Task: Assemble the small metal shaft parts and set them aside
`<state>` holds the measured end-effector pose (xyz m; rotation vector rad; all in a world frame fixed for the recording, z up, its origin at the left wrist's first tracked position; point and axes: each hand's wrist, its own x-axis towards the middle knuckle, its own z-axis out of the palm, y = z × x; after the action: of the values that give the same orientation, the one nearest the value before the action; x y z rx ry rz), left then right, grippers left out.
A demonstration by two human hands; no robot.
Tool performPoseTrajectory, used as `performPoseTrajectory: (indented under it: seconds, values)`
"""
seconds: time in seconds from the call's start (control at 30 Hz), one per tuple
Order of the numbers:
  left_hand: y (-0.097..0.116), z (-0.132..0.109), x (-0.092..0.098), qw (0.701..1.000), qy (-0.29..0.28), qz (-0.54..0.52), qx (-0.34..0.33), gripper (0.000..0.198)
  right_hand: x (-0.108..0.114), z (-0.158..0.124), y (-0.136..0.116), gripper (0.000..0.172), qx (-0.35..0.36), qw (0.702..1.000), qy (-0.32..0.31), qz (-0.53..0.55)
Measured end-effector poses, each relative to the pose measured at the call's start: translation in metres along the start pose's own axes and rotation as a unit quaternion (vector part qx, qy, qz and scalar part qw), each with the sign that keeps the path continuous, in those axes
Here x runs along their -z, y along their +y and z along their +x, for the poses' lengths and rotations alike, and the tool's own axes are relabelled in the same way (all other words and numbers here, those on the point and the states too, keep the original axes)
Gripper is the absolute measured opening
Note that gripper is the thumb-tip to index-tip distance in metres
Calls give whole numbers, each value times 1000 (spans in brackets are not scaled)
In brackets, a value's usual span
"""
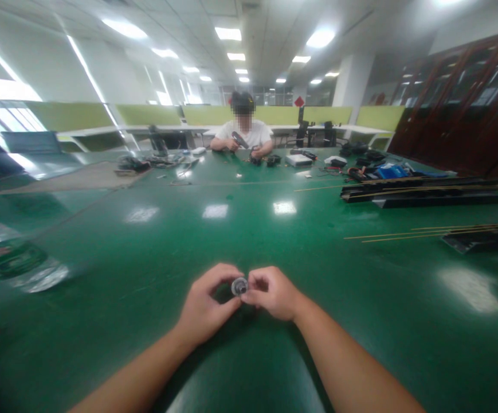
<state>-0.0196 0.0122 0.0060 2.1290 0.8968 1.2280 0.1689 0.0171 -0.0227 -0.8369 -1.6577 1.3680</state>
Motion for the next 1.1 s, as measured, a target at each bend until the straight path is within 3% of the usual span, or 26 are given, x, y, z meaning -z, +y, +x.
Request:
performPoseTrajectory:
  seconds: [0.1,0.23,0.37,0.57,0.8,1.1]
  values:
    - [0,1,2,1000,-2,1,-12,13,0,-1,-2,37,5,1000,8,-9]
    - [-2,1,5,1000,-16,19,2,21,1,-2,-5,17,37,998,50,13]
    - [-6,1,8,998,-27,54,18,29,3,-1,-4,36,83,992,92,39]
    - [-13,1,12,996,-6,88,5,34,3,-1,0,42,83,990,115,-22]
    - [-13,0,13,996,-5,86,-21,22,1,-1,-11,20,91,973,113,-177]
    - [-11,-1,12,994,-19,101,-27,24,1,-1,-14,15,99,969,117,-193]
